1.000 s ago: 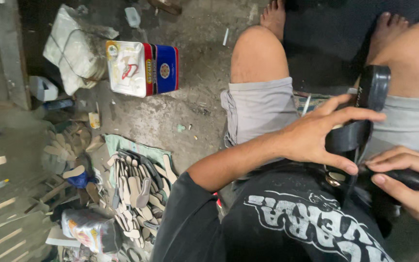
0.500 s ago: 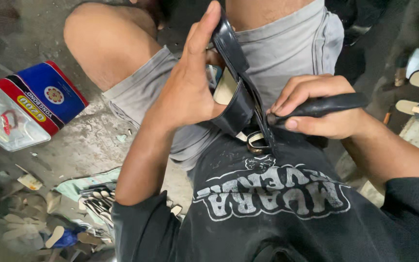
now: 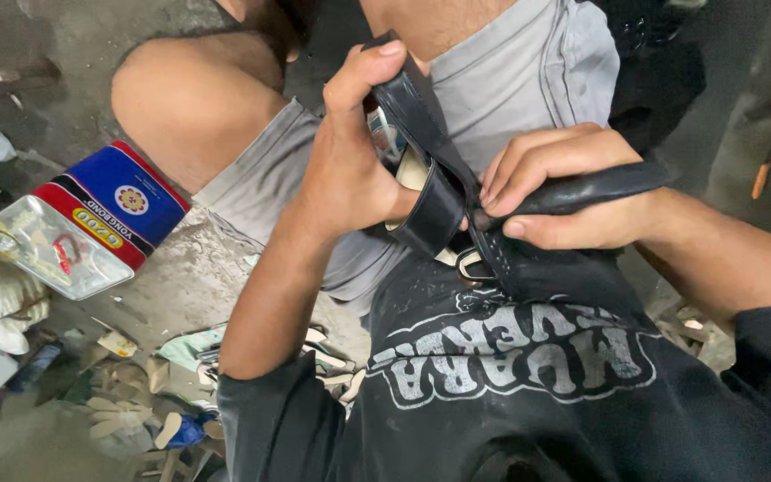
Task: The person uses a heated tool to press and smooth the strap of a black high-heeled shoe. They repeatedly apply the tool to the strap's edge and sole attachment, then place the shoe on a press machine before continuing the process.
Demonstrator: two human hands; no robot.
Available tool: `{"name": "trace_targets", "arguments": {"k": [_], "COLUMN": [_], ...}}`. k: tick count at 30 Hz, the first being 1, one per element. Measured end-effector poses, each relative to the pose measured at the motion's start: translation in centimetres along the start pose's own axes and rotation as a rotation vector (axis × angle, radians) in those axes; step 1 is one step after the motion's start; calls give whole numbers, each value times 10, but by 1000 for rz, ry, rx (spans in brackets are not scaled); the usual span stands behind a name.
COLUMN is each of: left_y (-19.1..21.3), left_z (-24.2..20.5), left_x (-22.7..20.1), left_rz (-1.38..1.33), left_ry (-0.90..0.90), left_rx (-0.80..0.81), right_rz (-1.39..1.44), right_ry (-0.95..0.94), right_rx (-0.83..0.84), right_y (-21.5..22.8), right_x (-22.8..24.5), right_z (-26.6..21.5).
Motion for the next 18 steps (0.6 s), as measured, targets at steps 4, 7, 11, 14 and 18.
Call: {"name": "trace_targets", "arguments": {"k": [4, 7, 11, 14, 18], "left_y": [-1, 1, -2, -8, -7], "left_z": [1, 5, 7, 8, 7], "left_x": [1, 6, 11, 11, 11], "left_rz": [-20, -36, -94, -70, -47], "left_ry": [-3, 29, 32, 33, 71], "left_rx": [11, 36, 33, 10, -5], "right_rz": [-47, -9, -6, -35, -176], "right_ry": [67, 18, -25, -53, -19], "right_rx": [19, -14, -25, 19, 145], "right_y": [3, 7, 9, 12, 23], "right_x": [0, -3, -4, 0, 9], "right_z": [2, 2, 6, 11, 21]}}
Point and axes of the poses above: each hand's wrist, its own z-axis towards the middle knuckle, its own y-axis out of the back of the hand, x = y × z, the point moved 2 cm from there along z, towards the middle knuckle, and after that the axes turned 9 degrees about y, right-handed, at the moved point
